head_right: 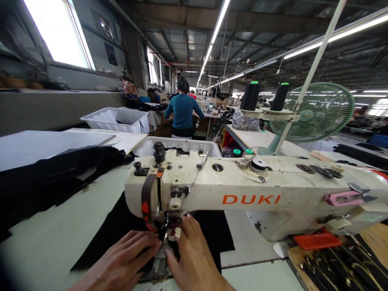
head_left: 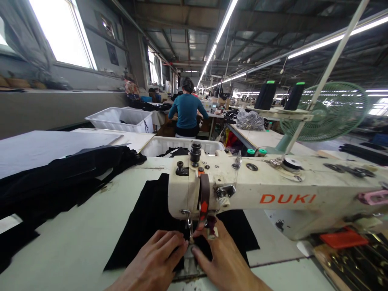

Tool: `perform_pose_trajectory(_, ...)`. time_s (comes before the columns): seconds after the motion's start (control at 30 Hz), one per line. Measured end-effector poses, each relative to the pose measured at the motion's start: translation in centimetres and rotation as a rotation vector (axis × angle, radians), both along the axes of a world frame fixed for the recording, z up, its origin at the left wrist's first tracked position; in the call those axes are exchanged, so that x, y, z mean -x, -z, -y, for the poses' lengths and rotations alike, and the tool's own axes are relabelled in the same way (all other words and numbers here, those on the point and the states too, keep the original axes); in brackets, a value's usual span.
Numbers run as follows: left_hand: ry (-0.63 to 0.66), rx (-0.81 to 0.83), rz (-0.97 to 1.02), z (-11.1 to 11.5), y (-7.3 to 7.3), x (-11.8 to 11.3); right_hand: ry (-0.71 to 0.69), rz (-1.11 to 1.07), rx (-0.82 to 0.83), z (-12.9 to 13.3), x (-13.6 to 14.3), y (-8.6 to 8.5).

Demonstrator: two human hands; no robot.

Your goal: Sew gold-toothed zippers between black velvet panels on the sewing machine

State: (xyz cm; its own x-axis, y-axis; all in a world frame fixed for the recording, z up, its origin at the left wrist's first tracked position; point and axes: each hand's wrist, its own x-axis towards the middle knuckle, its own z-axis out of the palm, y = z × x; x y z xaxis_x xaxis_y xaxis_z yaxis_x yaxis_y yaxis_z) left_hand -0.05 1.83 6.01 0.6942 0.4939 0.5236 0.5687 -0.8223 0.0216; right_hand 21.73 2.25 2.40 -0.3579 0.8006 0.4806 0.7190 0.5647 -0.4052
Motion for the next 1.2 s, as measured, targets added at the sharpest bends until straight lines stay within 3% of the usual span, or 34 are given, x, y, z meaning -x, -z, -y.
perform_pose_trajectory(0.17, -0.018, -0.025, -0.018, -0.6, -0.1, -0.5, 0.039, 0.051, -0.061, -0.5, 0.4, 0.2)
perform_pose_trajectory(0.4, -0.013, 0.101, -0.059, -0.8, 1.6, -0.2, 0.151, 0.137, -0.183, -1.1, 1.4, 0.9)
perform_pose_trajectory(0.57, -0.02, 0.151, -0.145, -0.7, 0.8, -0.4, 0.164, 0.194, -0.204, -1.5, 1.7, 0.7)
perform_pose_trajectory(0.7, -0.007, 0.201, -0.13, -0.6, 0.0, -0.4, 0.122, 0.232, -0.219, -3.5, 1.7, 0.7)
perform_pose_trajectory(0.8, 0.005, 0.202, -0.077, -0.5, 0.4, -0.1, 0.09, 0.239, -0.204, -4.5, 1.3, 0.0)
perform_pose_trajectory(1.0, 0.008, 0.146, -0.016, -0.5, 1.8, 0.2, 0.018, 0.189, -0.201, -1.4, -0.6, -2.1)
perform_pose_trajectory(1.13, 0.009, 0.152, 0.003, -0.8, 2.2, 0.0, -0.14, 0.131, -0.263, -0.6, -0.5, -1.5)
perform_pose_trajectory(1.2, 0.021, 0.153, 0.022, -1.1, 2.6, 0.0, -0.133, 0.095, -0.223, -1.1, 0.0, -0.7)
